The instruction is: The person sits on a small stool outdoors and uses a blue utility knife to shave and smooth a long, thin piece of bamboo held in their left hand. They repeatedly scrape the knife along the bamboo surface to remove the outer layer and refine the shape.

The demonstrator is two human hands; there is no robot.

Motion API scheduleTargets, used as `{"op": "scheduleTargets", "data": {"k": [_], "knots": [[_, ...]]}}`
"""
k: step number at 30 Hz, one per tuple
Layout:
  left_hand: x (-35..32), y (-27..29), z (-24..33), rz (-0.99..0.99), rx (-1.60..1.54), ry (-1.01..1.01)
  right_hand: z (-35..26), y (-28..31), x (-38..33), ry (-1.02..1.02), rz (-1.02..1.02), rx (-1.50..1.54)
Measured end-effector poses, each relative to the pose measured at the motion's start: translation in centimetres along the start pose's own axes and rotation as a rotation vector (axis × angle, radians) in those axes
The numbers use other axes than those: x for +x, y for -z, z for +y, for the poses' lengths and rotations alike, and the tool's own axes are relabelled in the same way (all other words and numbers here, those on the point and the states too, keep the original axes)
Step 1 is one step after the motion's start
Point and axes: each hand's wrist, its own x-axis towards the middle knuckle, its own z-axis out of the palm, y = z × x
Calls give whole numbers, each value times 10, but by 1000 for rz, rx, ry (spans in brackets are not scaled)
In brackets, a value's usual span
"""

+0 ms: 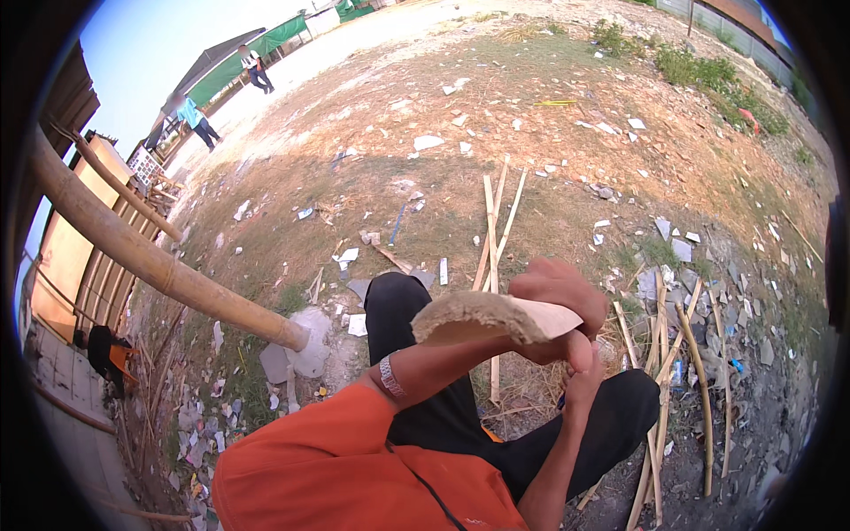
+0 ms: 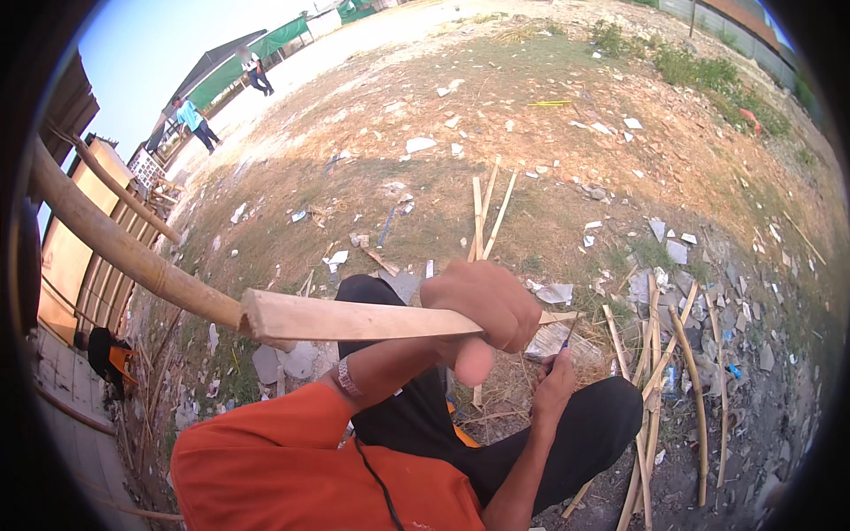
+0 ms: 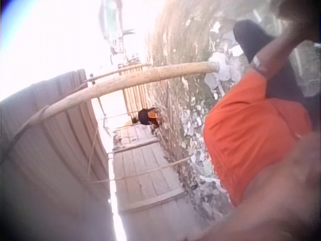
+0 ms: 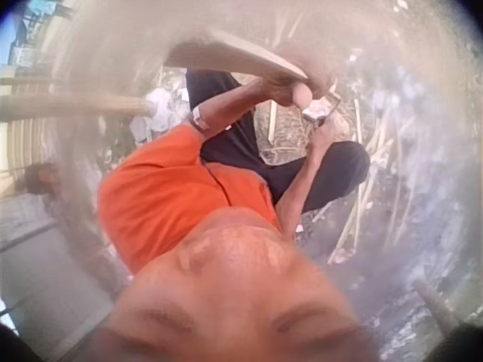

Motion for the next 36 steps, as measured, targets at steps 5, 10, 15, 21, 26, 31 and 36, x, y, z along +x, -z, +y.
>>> {"op": "scheduleTargets", "data": {"k": [5, 10, 15, 21, 26, 31, 36], "knots": [[-7, 22, -5, 48, -197, 5, -14, -10, -8, 227, 35, -303], [-15, 27, -9, 42, -133, 21, -21, -29, -22, 330, 79, -474], [-20, 39, -7, 63, -126, 0, -11, -38, -9, 324, 162, -512], [-24, 48, -1, -17, -186, -24, -36, -42, -25, 336, 73, -581], [-22, 44, 3, -38, -206, -6, -6, -24, -4, 281, 136, -683], [-23, 35, 0, -93, -229, -13, -21, -31, -9, 340, 84, -607], [-26, 44, 2, -54, -204, -15, -8, -30, 4, 345, 149, -681]]}}
